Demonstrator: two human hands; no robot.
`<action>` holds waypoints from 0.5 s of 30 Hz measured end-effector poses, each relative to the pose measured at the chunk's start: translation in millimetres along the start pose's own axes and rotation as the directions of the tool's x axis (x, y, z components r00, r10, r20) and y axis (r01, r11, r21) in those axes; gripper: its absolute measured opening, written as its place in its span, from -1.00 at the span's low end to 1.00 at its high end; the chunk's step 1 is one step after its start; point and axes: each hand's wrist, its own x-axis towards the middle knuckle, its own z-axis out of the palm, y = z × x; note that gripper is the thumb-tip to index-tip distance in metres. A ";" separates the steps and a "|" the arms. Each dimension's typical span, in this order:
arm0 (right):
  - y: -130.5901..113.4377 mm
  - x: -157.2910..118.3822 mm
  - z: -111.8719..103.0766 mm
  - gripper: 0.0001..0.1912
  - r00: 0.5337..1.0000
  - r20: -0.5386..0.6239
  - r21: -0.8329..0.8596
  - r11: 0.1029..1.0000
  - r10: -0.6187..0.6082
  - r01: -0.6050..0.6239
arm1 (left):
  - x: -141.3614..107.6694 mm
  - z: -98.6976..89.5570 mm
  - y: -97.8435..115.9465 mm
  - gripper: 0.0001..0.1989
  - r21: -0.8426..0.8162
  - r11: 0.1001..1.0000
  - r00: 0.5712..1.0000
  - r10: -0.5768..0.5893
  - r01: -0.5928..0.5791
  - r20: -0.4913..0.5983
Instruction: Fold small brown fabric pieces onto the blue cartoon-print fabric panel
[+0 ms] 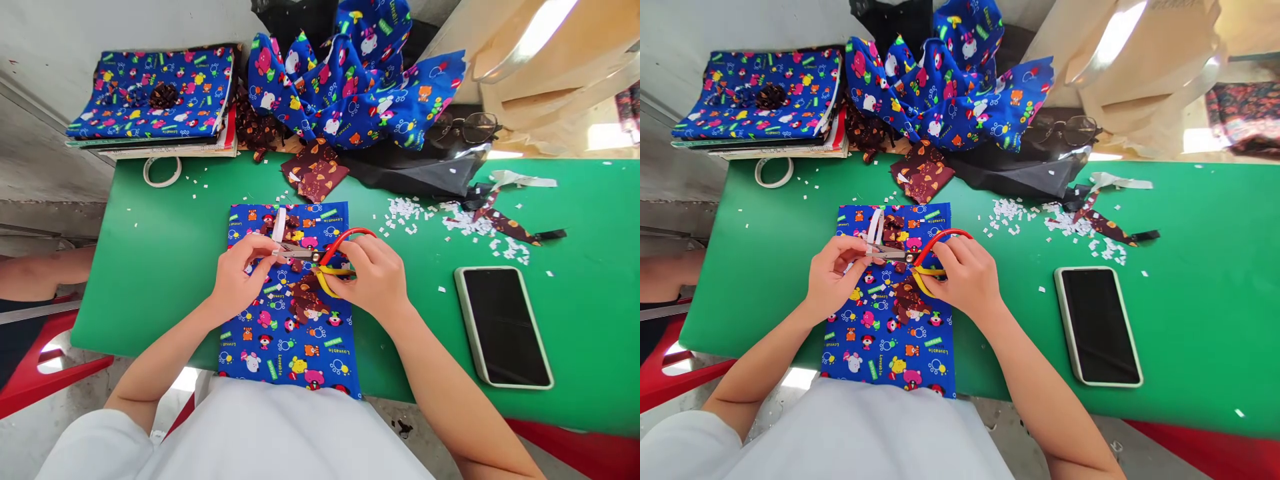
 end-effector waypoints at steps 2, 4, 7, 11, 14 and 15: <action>1.8 -0.1 -0.2 -0.80 1.000 0.014 -0.005 1.000 -0.019 0.019 | 0.4 -0.3 -0.2 -0.93 0.018 1.000 1.000 0.017 -0.017 -0.007; 3.2 -0.1 -0.4 -0.77 0.999 0.015 0.005 0.999 -0.034 0.034 | 0.6 -0.5 -0.2 -0.93 0.046 0.998 0.999 0.042 -0.041 -0.011; 4.3 0.0 -1.0 -0.74 0.998 -0.013 0.020 0.998 -0.054 0.054 | 0.3 -1.0 -0.3 -0.89 0.085 0.993 0.996 0.086 -0.084 -0.017; 4.5 -0.1 -1.8 -0.68 0.999 -0.001 -0.003 0.999 -0.055 0.055 | -0.3 -2.0 -0.4 -0.80 0.134 0.985 0.993 0.113 -0.109 -0.028; 4.4 -0.4 -1.8 -0.63 0.999 0.014 -0.025 0.999 -0.040 0.040 | -0.1 -2.7 -1.3 -0.80 0.192 0.976 0.994 0.109 -0.101 -0.032; 4.2 -0.3 -1.8 -0.61 0.999 0.005 -0.048 0.998 -0.050 0.051 | 0.2 -2.9 -1.6 -0.81 0.203 0.974 0.993 0.109 -0.100 -0.033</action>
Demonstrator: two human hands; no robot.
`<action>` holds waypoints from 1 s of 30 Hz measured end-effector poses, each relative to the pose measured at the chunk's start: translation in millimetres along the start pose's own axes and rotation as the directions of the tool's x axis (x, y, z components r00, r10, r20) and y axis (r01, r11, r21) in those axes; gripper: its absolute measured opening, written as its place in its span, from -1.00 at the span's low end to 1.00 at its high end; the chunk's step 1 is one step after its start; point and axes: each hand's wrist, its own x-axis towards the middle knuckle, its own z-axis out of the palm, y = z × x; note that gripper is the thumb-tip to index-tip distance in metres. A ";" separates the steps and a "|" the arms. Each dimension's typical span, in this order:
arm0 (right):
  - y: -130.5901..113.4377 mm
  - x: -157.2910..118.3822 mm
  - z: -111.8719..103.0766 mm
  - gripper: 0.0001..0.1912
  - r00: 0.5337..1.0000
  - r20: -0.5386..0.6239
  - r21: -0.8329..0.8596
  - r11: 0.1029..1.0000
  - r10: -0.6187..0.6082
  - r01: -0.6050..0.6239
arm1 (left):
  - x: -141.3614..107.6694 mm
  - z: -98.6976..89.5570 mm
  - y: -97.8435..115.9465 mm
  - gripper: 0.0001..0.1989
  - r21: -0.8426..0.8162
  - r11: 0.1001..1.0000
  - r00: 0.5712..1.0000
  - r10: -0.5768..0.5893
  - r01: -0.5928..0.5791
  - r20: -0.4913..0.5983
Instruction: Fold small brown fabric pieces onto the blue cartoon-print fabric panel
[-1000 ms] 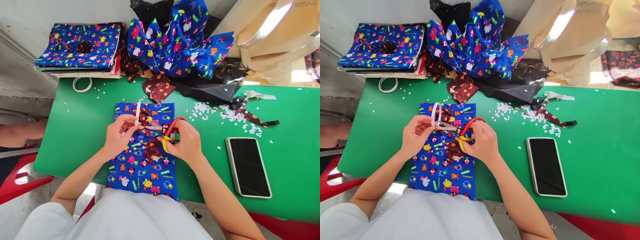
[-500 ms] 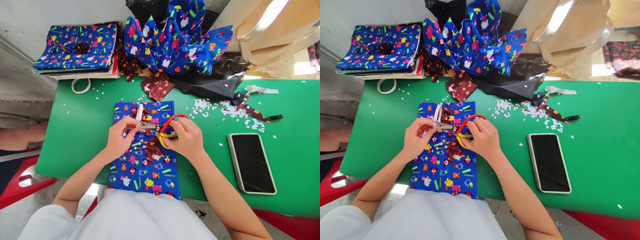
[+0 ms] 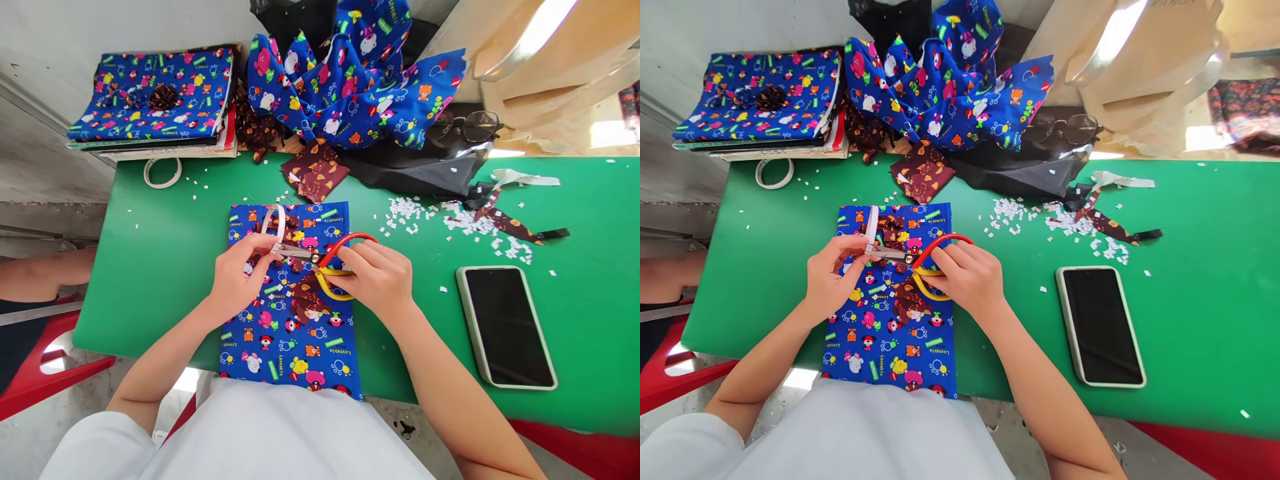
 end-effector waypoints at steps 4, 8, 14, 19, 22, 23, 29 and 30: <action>-1.6 1.1 -1.0 -0.61 0.997 -0.039 -0.110 0.992 -0.073 0.069 | 0.8 0.0 -0.6 -0.83 0.006 1.000 1.000 0.022 -0.022 -0.012; -3.2 2.7 -3.0 -0.61 0.992 -0.057 -0.132 0.986 -0.110 0.102 | 1.3 0.4 0.9 -0.86 -0.024 1.000 1.000 0.008 -0.008 -0.008; -3.3 3.9 -4.9 -0.64 0.984 -0.090 -0.136 0.981 -0.152 0.139 | 1.8 0.8 1.5 -0.87 -0.056 0.998 1.000 -0.003 0.003 0.005; -3.8 4.2 -6.8 -0.62 0.983 -0.102 -0.145 0.980 -0.152 0.137 | 1.7 -0.6 -0.9 -0.88 -0.044 0.999 1.000 0.014 -0.014 0.011; -4.4 4.2 -7.6 -0.62 0.981 -0.118 -0.152 0.979 -0.155 0.136 | 2.1 -2.0 -2.6 -0.88 -0.016 0.998 0.999 0.053 -0.053 0.002; -4.7 4.2 -7.6 -0.63 0.981 -0.121 -0.153 0.979 -0.154 0.135 | 2.6 -2.5 -2.9 -0.87 0.000 0.997 0.997 0.074 -0.074 -0.003; -4.9 2.7 -5.2 -0.65 0.984 -0.111 -0.151 0.981 -0.137 0.119 | 8.8 -7.2 -1.1 -0.87 0.232 0.932 0.956 0.292 -0.279 -0.026; -4.0 1.9 -4.3 -0.66 0.988 -0.104 -0.154 0.983 -0.117 0.101 | 10.4 -8.9 -1.2 -0.87 0.286 0.916 0.952 0.305 -0.283 -0.034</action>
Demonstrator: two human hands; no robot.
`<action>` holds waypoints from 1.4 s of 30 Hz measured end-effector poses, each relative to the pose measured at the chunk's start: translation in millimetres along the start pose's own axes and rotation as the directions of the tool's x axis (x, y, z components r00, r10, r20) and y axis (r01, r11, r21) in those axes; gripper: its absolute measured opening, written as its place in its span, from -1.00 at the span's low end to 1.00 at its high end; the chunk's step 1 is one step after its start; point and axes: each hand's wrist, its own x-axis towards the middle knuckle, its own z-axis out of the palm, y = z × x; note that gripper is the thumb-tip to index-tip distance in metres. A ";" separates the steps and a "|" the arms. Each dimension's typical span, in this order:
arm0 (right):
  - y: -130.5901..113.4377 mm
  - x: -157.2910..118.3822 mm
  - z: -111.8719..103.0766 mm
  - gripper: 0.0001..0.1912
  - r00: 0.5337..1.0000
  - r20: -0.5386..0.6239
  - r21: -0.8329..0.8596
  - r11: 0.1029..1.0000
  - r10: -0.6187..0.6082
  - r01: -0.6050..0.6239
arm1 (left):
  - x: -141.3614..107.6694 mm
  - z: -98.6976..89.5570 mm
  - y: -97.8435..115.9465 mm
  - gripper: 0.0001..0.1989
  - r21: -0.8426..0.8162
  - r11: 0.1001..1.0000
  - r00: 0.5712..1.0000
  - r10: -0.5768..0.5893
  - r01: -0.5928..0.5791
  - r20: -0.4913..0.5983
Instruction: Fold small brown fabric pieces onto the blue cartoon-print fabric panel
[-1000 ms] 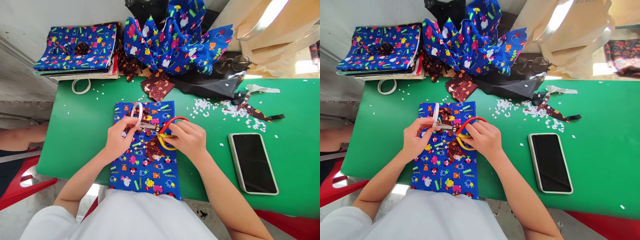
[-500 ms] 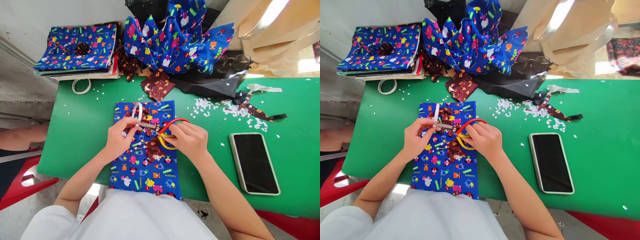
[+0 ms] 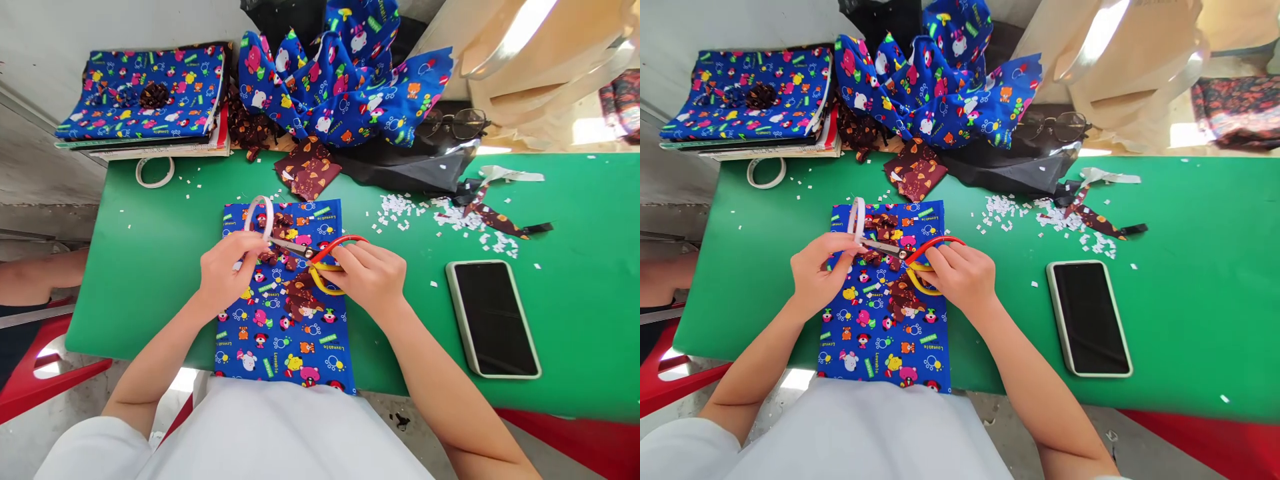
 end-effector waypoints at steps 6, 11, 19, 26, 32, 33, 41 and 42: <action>12.2 -6.9 6.2 -0.84 0.923 0.185 -0.032 0.941 0.336 -0.336 | 7.1 -12.4 -19.8 -0.84 0.387 0.905 0.984 -0.152 0.176 -0.091; 21.2 -7.7 8.1 -0.86 0.857 0.297 -0.003 0.898 0.421 -0.440 | 8.9 -18.5 -36.6 -0.83 0.458 0.847 0.942 -0.330 0.270 0.056; 16.3 4.2 -6.7 -0.88 0.934 0.234 0.116 0.945 0.272 -0.304 | 9.6 -11.7 -15.8 -0.89 0.364 0.922 0.990 -0.099 0.128 -0.099; -10.6 7.6 -11.7 -0.91 0.900 0.406 0.475 0.878 -0.161 -0.057 | -2.1 4.1 11.8 -0.93 -0.017 0.994 0.992 -0.106 0.107 0.069; -20.0 5.1 -8.8 -0.90 0.842 0.522 0.451 0.882 -0.136 -0.138 | -13.6 17.9 18.7 -0.94 -0.282 0.858 0.885 -0.337 0.429 0.320; -19.7 5.1 -8.9 -0.91 0.839 0.526 0.457 0.878 -0.138 -0.142 | -15.2 19.8 18.6 -0.94 -0.317 0.817 0.859 -0.367 0.481 0.358; -21.7 6.8 -11.2 -0.93 0.870 0.490 0.579 0.727 0.051 -0.369 | -19.3 26.8 20.8 -0.91 -0.454 0.600 0.748 -0.456 0.659 0.483; -23.8 7.0 -11.4 -0.93 0.863 0.488 0.593 0.676 0.131 -0.438 | -19.6 27.1 21.1 -0.91 -0.459 0.586 0.740 -0.462 0.668 0.489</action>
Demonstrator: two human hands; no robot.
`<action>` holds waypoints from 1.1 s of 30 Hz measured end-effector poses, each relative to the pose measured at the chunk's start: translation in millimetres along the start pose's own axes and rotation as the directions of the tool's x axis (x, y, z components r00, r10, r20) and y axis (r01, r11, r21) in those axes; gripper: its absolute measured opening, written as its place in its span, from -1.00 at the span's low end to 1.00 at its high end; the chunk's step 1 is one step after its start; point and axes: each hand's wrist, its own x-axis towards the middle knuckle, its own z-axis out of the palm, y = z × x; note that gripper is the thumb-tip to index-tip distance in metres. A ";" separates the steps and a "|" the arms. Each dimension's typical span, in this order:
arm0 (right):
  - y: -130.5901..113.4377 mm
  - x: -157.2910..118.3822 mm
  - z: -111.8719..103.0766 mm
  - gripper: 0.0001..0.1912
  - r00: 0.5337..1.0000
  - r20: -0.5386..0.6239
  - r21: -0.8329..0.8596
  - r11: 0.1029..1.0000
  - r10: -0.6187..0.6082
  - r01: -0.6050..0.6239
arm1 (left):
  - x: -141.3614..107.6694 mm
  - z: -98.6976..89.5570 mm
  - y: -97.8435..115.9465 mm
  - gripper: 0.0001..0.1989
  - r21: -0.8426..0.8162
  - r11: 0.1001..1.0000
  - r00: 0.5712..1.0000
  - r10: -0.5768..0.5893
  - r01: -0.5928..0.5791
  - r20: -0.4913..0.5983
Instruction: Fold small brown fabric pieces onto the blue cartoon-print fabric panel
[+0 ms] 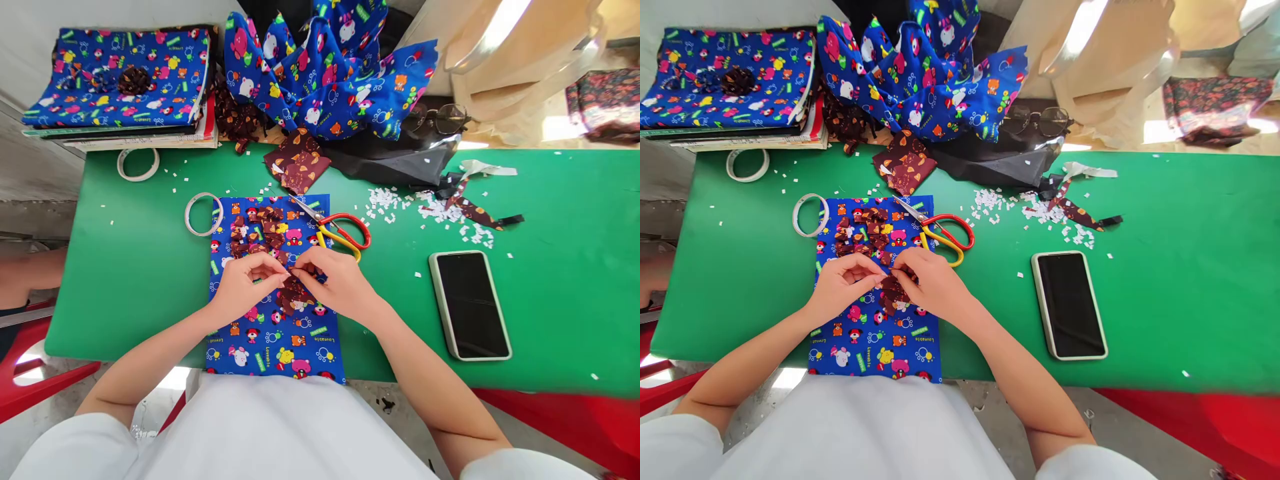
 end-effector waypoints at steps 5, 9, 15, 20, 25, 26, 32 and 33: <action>-7.5 -1.8 13.8 -0.93 0.949 -0.074 0.365 0.894 0.305 -0.259 | 1.3 1.1 -3.2 -0.90 -0.035 0.999 0.999 -0.036 0.035 -0.008; -8.5 -3.2 23.2 -0.89 0.928 -0.070 0.450 0.841 0.367 -0.299 | 3.2 1.4 -6.3 -0.89 -0.037 0.999 0.999 -0.030 0.029 -0.016; -8.8 -4.3 25.7 -0.89 0.945 -0.162 0.305 0.925 0.284 -0.226 | 2.4 2.8 -8.4 -0.92 -0.018 1.000 0.999 -0.021 0.020 -0.035; -8.5 -4.4 27.3 -0.89 0.960 -0.220 0.186 0.973 0.176 -0.136 | 1.6 3.1 -9.7 -0.94 -0.019 0.999 0.998 -0.033 0.032 -0.047; -7.5 -3.7 26.9 -0.90 0.966 -0.224 0.142 0.985 0.127 -0.096 | 1.5 2.5 -11.7 -0.95 0.050 0.999 0.999 0.012 -0.010 -0.045; -7.2 -3.7 26.6 -0.89 0.969 -0.217 0.131 0.987 0.117 -0.090 | 1.5 2.4 -11.7 -0.95 0.075 0.997 0.999 0.027 -0.024 -0.045; -4.6 -4.2 25.4 -0.86 0.981 -0.188 0.112 0.993 0.052 -0.032 | 1.4 2.0 -11.4 -0.95 0.173 0.982 0.996 0.081 -0.076 -0.025; -4.3 -4.2 25.3 -0.86 0.982 -0.185 0.109 0.994 0.048 -0.028 | 1.5 1.8 -11.6 -0.96 0.173 0.982 0.996 0.083 -0.078 -0.023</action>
